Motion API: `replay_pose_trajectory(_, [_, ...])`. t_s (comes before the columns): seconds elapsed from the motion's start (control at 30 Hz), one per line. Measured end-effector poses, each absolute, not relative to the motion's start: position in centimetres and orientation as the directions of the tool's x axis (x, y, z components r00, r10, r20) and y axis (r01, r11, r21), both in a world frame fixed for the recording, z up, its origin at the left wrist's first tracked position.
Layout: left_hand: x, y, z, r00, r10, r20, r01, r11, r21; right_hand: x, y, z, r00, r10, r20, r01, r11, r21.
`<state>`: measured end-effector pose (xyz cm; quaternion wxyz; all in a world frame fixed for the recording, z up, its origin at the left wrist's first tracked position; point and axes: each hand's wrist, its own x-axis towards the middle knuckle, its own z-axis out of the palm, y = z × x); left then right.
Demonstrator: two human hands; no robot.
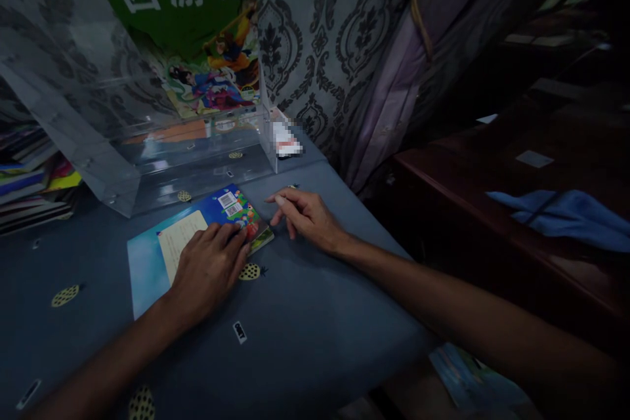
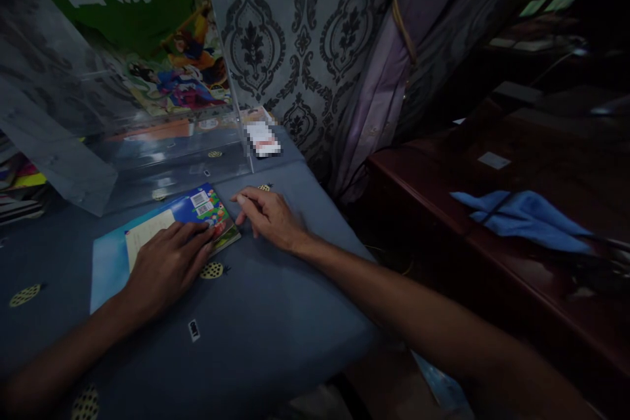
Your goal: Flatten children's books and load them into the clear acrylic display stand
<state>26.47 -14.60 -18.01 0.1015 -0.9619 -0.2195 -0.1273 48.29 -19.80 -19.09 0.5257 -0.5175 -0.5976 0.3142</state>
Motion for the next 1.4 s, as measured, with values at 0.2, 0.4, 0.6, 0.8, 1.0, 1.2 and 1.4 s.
replay_pose_trajectory(0.2, [26.5,-14.7,-17.82,0.873,0.386,0.298,0.443,-0.884,-0.152,48.24,-19.88,-19.02,0.08,0.946,0.315,0.296,0.28,-0.913])
replay_pose_trajectory(0.4, [26.54,-14.71,-17.81,0.873,0.367,0.321,0.431,-0.889,-0.157,48.04,-20.18,-18.95,0.03,0.958,0.285,0.353,0.257,-0.9])
replay_pose_trajectory(0.6, [26.56,-14.73,-17.8,0.875,0.366,0.316,0.429,-0.89,-0.157,47.58,-20.57,-18.87,0.03,0.957,0.287,0.491,0.236,-0.838])
replay_pose_trajectory(0.8, [26.56,-14.78,-17.77,0.873,0.381,0.306,0.439,-0.886,-0.148,47.57,-20.41,-18.85,0.019,0.963,0.269,0.526,0.219,-0.822])
replay_pose_trajectory(1.0, [26.49,-14.79,-17.86,0.872,0.379,0.309,0.436,-0.889,-0.142,47.8,-20.32,-19.01,0.054,0.968,0.247,0.461,0.195,-0.866])
replay_pose_trajectory(1.2, [26.52,-14.76,-17.98,0.867,0.384,0.318,0.445,-0.883,-0.147,47.73,-20.48,-19.0,0.09,0.935,0.344,0.458,0.267,-0.848])
replay_pose_trajectory(1.4, [26.51,-14.78,-17.91,0.869,0.377,0.32,0.439,-0.886,-0.15,47.62,-20.63,-18.98,0.001,0.953,0.304,0.529,0.257,-0.809])
